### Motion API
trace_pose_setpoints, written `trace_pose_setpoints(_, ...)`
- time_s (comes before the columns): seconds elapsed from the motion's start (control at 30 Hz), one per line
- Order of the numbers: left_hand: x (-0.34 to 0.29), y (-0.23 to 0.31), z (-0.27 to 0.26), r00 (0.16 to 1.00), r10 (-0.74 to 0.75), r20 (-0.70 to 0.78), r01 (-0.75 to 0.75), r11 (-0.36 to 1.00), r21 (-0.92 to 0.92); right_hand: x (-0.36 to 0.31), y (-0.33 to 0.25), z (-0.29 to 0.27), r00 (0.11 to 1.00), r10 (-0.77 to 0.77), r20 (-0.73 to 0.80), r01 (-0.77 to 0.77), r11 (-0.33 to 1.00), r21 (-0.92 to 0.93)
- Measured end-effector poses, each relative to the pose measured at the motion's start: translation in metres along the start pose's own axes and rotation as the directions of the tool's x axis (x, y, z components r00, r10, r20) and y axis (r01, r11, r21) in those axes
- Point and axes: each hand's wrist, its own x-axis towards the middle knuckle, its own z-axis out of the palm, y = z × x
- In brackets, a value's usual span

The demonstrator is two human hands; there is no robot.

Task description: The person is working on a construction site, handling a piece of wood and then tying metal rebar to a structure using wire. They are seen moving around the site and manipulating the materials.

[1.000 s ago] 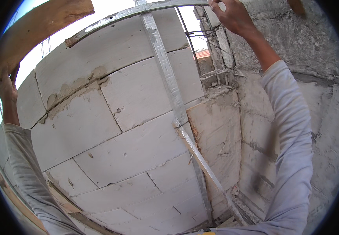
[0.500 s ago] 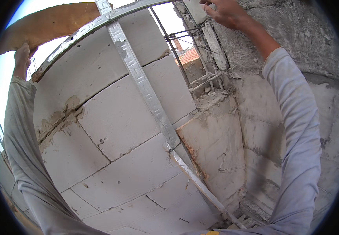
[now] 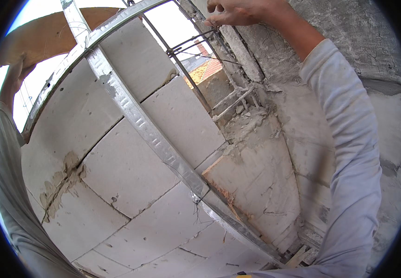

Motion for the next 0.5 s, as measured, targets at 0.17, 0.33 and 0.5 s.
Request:
trace_pose_setpoints(0.17, -0.026, 0.012, 0.0, 1.0, 0.009, -0.013, -0.006, 0.984, 0.18, -0.006, 0.006, -0.014, 0.998, 0.022, 0.062, -0.015, 0.995, -0.102)
trace_pose_setpoints(0.33, -0.055, 0.013, -0.058, 0.996, -0.067, -0.059, 0.08, 0.963, 0.257, -0.004, -0.001, -0.004, 0.998, -0.042, 0.042, 0.047, 0.991, -0.129)
trace_pose_setpoints(0.5, -0.071, 0.025, -0.061, 0.998, -0.042, -0.044, 0.054, 0.946, 0.321, -0.002, 0.007, -0.012, 0.995, -0.054, 0.08, 0.059, 0.996, -0.063)
